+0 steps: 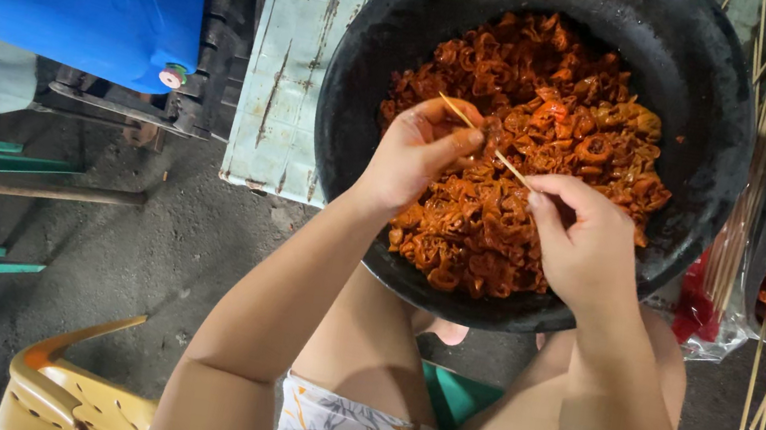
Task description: The person threads small pieces of marinated meat onto wooden skewers by hand, transferring the finished skewers from a large black bowl to a metal tray.
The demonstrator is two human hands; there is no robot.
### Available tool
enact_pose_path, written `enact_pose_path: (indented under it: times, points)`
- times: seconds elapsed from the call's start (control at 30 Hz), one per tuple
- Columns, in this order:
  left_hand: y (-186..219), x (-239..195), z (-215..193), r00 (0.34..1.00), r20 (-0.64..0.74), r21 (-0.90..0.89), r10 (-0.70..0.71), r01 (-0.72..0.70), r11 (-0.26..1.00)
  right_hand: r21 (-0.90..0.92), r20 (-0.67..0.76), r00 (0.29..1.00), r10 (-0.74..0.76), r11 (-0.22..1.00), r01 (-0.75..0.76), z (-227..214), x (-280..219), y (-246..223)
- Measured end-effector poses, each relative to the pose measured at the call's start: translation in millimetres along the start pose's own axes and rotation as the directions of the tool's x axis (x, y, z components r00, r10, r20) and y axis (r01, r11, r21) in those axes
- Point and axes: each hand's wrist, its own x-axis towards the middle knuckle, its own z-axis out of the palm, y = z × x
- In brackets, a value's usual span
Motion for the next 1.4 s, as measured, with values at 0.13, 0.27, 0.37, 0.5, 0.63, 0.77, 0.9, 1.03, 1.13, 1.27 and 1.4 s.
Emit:
enact_pose_path:
  times: [0.13, 0.27, 0.37, 0.5, 0.63, 0.77, 0.9, 1.03, 1.13, 1.27, 1.4]
  points:
    - [2.3, 8.4, -6.2, 0.993, -0.028, -0.036, 0.117, -0.118, 0.992, 0.179, 0.033, 0.999, -0.003, 0.984, -0.003, 0.8, 5.2, 6.5]
    - [6.6, 8.3, -9.9, 0.999, -0.031, -0.089, 0.01, -0.013, 0.996, 0.059, 0.041, 0.999, -0.024, 0.998, 0.021, -3.7, 6.9, 12.4]
    - [-2.6, 3.3, -2.5, 0.996, 0.089, -0.097, -0.022, 0.031, 0.995, 0.028, 0.056, 0.998, -0.007, 1.0, 0.005, -4.6, 6.9, 14.7]
    - [-18.8, 2.9, -2.6, 0.995, 0.097, -0.015, -0.02, 0.021, 1.0, 0.072, 0.062, 0.998, -0.027, 0.997, 0.022, -3.5, 7.6, 18.1]
    - [-19.0, 13.6, -16.4, 0.992, 0.121, 0.291, -0.028, -0.008, 0.957, 0.076, 0.003, 0.999, -0.046, 0.996, 0.045, -15.3, 9.9, 22.5]
    - [-24.4, 13.9, -23.7, 0.948, 0.041, 0.862, -0.316, 0.126, 0.491, 0.129, -0.074, 0.997, -0.008, 0.992, 0.018, -27.7, 11.6, 32.3]
    - [-49.6, 28.1, -11.1, 0.753, 0.074, 0.996, -0.654, -0.02, 0.09, 0.234, -0.094, 0.996, 0.01, 0.972, 0.013, -38.9, 14.4, 41.6]
    - [-72.9, 56.6, 11.2, 0.685, 0.006, 0.955, -0.729, -0.219, -0.198, 0.241, -0.135, 0.986, 0.094, 0.969, -0.059, -41.8, 14.7, 44.8]
    - [-73.9, 70.7, 15.5, 0.691, -0.097, 0.942, -0.717, -0.168, -0.29, 0.268, -0.138, 0.986, 0.09, 0.962, -0.05, -41.6, 18.1, 47.6]
    - [-72.6, 60.4, -1.9, 0.67, -0.094, 0.888, -0.736, -0.278, -0.366, 0.147, -0.16, 0.986, 0.049, 0.989, -0.025, -44.7, 13.4, 52.3]
    - [-67.7, 64.8, -30.1, 0.824, -0.148, 0.872, -0.547, -0.152, -0.466, 0.221, -0.174, 0.984, 0.031, 0.975, 0.008, -45.8, 16.6, 55.9]
